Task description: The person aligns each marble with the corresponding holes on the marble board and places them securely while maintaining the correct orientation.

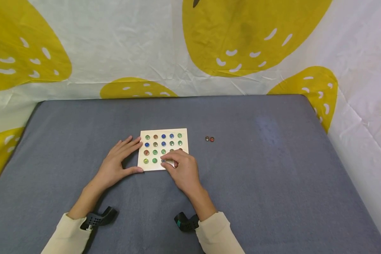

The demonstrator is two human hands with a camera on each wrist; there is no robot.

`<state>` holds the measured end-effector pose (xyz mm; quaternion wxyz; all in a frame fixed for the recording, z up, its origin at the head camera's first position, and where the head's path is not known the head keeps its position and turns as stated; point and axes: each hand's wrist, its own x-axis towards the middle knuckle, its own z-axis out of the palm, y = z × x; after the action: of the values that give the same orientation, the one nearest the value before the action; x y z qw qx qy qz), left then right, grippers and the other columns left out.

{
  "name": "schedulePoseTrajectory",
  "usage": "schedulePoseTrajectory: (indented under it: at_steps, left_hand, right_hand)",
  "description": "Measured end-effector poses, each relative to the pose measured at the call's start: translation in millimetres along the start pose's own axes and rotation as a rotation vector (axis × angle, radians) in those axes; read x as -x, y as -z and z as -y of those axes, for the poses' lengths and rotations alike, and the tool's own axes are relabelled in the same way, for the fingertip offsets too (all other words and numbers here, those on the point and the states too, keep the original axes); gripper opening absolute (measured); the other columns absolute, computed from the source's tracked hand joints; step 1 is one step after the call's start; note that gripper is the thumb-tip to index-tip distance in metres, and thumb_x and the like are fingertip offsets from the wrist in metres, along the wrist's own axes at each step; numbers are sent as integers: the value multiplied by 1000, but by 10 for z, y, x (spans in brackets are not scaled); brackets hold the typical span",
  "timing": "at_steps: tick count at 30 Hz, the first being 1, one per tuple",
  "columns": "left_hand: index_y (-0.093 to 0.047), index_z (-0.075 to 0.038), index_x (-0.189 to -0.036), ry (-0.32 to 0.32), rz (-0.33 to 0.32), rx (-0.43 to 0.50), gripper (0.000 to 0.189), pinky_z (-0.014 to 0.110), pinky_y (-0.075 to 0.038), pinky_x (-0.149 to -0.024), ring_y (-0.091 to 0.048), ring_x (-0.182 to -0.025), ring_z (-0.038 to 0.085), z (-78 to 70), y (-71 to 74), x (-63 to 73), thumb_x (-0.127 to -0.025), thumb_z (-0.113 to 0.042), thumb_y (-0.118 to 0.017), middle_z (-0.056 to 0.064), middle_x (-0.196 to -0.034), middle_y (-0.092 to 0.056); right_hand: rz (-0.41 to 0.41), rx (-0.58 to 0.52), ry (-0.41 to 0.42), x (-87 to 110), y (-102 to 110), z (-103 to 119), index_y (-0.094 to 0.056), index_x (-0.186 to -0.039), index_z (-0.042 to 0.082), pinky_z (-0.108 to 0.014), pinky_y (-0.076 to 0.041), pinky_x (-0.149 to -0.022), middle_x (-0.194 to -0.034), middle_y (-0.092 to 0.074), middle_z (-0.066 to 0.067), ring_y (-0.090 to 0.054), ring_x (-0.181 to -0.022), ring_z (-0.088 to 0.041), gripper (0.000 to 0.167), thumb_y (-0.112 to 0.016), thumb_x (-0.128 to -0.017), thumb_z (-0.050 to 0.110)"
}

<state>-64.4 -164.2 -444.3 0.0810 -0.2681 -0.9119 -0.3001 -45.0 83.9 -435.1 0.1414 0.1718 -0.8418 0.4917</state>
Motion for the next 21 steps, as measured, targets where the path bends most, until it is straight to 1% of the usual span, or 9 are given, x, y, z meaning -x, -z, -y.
schedulePoseTrajectory:
  at_steps: [2, 3, 5, 7, 9, 10, 12, 21]
  left_hand:
    - [-48, -11, -142, -2, -2, 0, 86, 49, -12, -115, -27, -140, 32, 1, -2, -2, -69, -39, -83, 7, -148, -42]
    - [-48, -11, -142, -3, -3, 0, 86, 49, -12, -115, -27, -140, 32, 3, -5, -2, -70, -39, -83, 7, -148, -42]
    - [-48, -11, -143, -3, -1, 1, 86, 49, -12, -115, -27, -140, 32, 4, -10, -2, -70, -39, -83, 7, -148, -41]
    - [-48, -11, -143, -2, 1, 4, 85, 48, -12, -115, -26, -140, 32, 4, -14, 0, -70, -39, -83, 7, -148, -41]
    - [-48, -11, -143, 0, 4, 4, 85, 48, -11, -116, -26, -140, 32, 3, -16, 2, -70, -39, -83, 7, -148, -41]
    - [-48, -11, -143, 1, 6, 5, 85, 48, -11, -116, -26, -140, 31, 1, -16, 2, -70, -39, -83, 7, -148, -41]
    - [-48, -11, -143, 2, 6, 5, 85, 48, -11, -116, -26, -140, 32, -2, -13, 2, -70, -40, -82, 7, -148, -41]
    - [-49, -11, -142, 5, 7, -2, 85, 49, -12, -115, -26, -140, 32, -9, 10, -3, -70, -40, -83, 7, -148, -41]
  right_hand:
    - [0, -2, -2, 0, 3, 4, -78, -87, 11, -30, -45, -95, -91, -70, 2, -42, -55, -6, 14, -82, -75, 6]
    - [0, 0, -5, 2, 4, 3, -78, -87, 11, -30, -47, -89, -91, -70, 2, -42, -55, -6, 14, -82, -75, 6]
    - [2, 1, -10, 6, 7, 3, -78, -87, 12, -29, -47, -86, -91, -70, 3, -42, -55, -5, 14, -82, -75, 7]
    - [5, 5, -17, 12, 7, -4, -78, -87, 12, -26, -48, -74, -91, -70, 3, -42, -55, -5, 14, -82, -75, 7]
    - [6, 7, -21, 18, 9, -8, -78, -87, 13, -25, -45, -62, -92, -70, 4, -43, -55, -5, 15, -82, -75, 7]
    - [6, 6, -20, 19, 10, -7, -78, -88, 13, -24, -44, -60, -91, -69, 4, -43, -56, -5, 15, -82, -75, 7]
    - [5, 5, -18, 21, 12, -9, -78, -88, 13, -23, -39, -51, -92, -69, 4, -43, -56, -5, 15, -82, -75, 7]
    - [12, -2, -12, 6, 17, 2, -77, -88, 13, -22, -37, -50, -92, -68, 6, -42, -57, -6, 14, -82, -76, 9]
